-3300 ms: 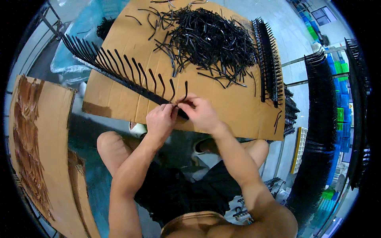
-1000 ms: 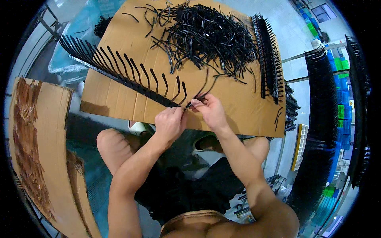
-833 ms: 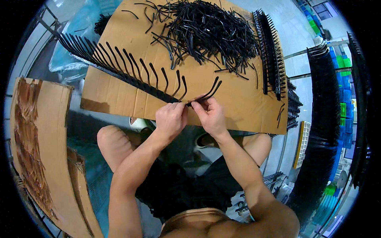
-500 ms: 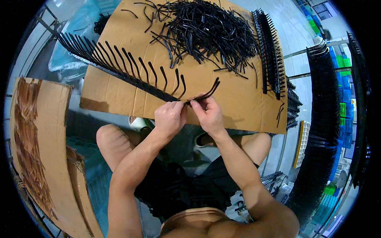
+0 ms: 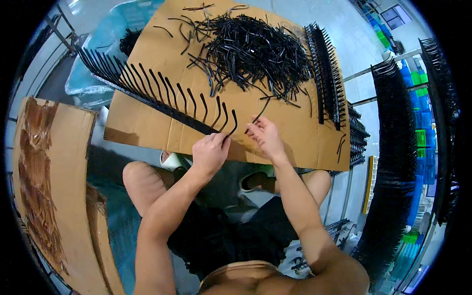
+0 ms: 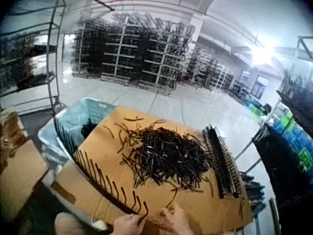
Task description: The person walks through a warehouse and sits at a workstation. They insert black bristles one by one into a brush base, repeating the process for multiple brushes.
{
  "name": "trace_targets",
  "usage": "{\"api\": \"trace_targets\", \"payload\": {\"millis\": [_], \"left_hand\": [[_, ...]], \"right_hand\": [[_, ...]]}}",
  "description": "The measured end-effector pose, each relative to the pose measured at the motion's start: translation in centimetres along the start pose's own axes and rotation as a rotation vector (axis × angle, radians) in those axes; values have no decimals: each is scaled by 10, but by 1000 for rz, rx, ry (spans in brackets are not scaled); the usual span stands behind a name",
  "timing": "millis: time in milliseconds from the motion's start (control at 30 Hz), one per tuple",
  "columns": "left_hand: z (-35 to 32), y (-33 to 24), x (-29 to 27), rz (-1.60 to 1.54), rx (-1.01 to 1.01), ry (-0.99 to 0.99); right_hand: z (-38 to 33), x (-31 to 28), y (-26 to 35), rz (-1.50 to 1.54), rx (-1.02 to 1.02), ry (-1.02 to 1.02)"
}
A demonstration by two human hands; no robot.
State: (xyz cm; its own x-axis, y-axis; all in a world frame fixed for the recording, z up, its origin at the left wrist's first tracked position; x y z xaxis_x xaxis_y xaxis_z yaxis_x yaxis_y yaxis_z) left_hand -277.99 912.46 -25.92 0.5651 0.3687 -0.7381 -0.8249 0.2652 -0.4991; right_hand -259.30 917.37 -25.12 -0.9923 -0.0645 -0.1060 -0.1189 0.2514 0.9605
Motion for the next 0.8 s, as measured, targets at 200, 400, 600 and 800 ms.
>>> {"api": "trace_targets", "payload": {"millis": [200,400,600,800], "left_hand": [[9,-25,-46,5,91,-108],[-7,-182,-64,-213,228,456],[-63,-22,-71,-689,-821,170],[6,-43,-115,-1652,-428,382]], "right_hand": [[-48,46,-13,8,-173,32],[-53,89,6,1026,-138,69],[-165,-63,34,963,-143,-113],[-320,-167,109,861,-253,-333]]}}
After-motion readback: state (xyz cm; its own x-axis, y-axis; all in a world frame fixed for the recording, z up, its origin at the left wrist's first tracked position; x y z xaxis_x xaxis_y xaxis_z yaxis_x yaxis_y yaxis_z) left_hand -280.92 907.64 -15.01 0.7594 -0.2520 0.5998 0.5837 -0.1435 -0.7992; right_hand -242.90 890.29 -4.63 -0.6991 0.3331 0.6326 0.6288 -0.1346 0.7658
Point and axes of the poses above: each hand's wrist, its own z-axis towards the middle knuckle, its own x-axis out of the palm, y = z × x, the point moved 1 cm from there along z, towards the middle knuckle, and after that the axes turned 9 degrees about z, right-handed, at the moved point
